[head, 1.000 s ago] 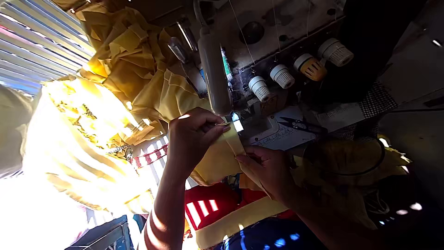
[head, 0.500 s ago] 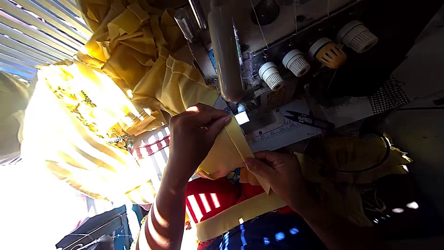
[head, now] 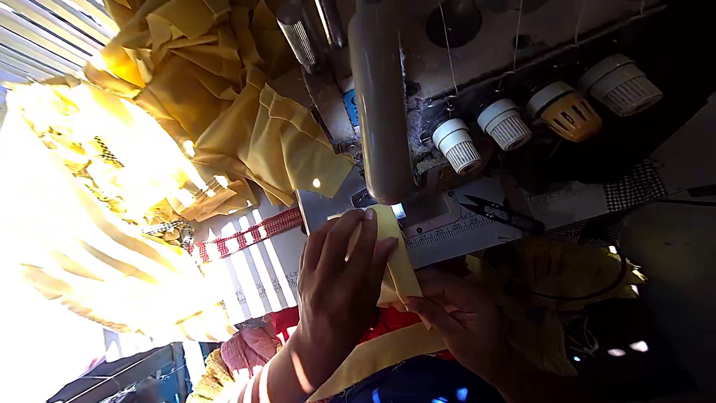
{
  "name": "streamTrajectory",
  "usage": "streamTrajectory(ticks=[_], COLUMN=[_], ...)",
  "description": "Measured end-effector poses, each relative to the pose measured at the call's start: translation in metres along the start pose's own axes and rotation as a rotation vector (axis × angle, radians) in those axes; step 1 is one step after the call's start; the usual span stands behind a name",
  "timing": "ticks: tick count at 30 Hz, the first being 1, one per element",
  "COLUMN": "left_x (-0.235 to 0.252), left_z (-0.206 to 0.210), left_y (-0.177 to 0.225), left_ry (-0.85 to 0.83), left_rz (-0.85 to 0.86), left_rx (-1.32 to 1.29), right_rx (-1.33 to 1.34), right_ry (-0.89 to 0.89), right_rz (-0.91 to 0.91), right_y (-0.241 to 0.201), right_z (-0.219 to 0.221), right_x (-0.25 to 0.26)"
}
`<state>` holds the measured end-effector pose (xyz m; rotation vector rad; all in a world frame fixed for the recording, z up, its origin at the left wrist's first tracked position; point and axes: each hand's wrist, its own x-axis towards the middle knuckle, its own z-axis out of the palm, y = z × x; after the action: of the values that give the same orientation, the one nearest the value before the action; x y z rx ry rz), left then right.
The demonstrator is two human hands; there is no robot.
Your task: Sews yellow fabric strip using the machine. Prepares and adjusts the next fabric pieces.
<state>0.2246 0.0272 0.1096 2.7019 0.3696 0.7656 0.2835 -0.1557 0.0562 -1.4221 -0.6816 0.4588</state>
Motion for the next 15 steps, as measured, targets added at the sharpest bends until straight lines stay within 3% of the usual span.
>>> streamTrajectory(ticks=[6,10,15], left_x=[0.019,0.019,0.038], left_z=[0.008,0.003,-0.001], left_y=[-0.006,-0.012,-0.024], left_ry=[-0.001,-0.062,-0.169], left_rz=[-0.015,0.022,0.051], left_rx=[0.05,0.031,-0.005], right_rx=[0.017,-0.136,-0.087], right_ry=[0.039,0.015,0.033], right_rz=[0.002,-0.08,-0.066], right_y=[-0.007,-0.003,-0.007], right_z=[0.004,-0.001,0.003], right_x=[0.016,0.009,0.022])
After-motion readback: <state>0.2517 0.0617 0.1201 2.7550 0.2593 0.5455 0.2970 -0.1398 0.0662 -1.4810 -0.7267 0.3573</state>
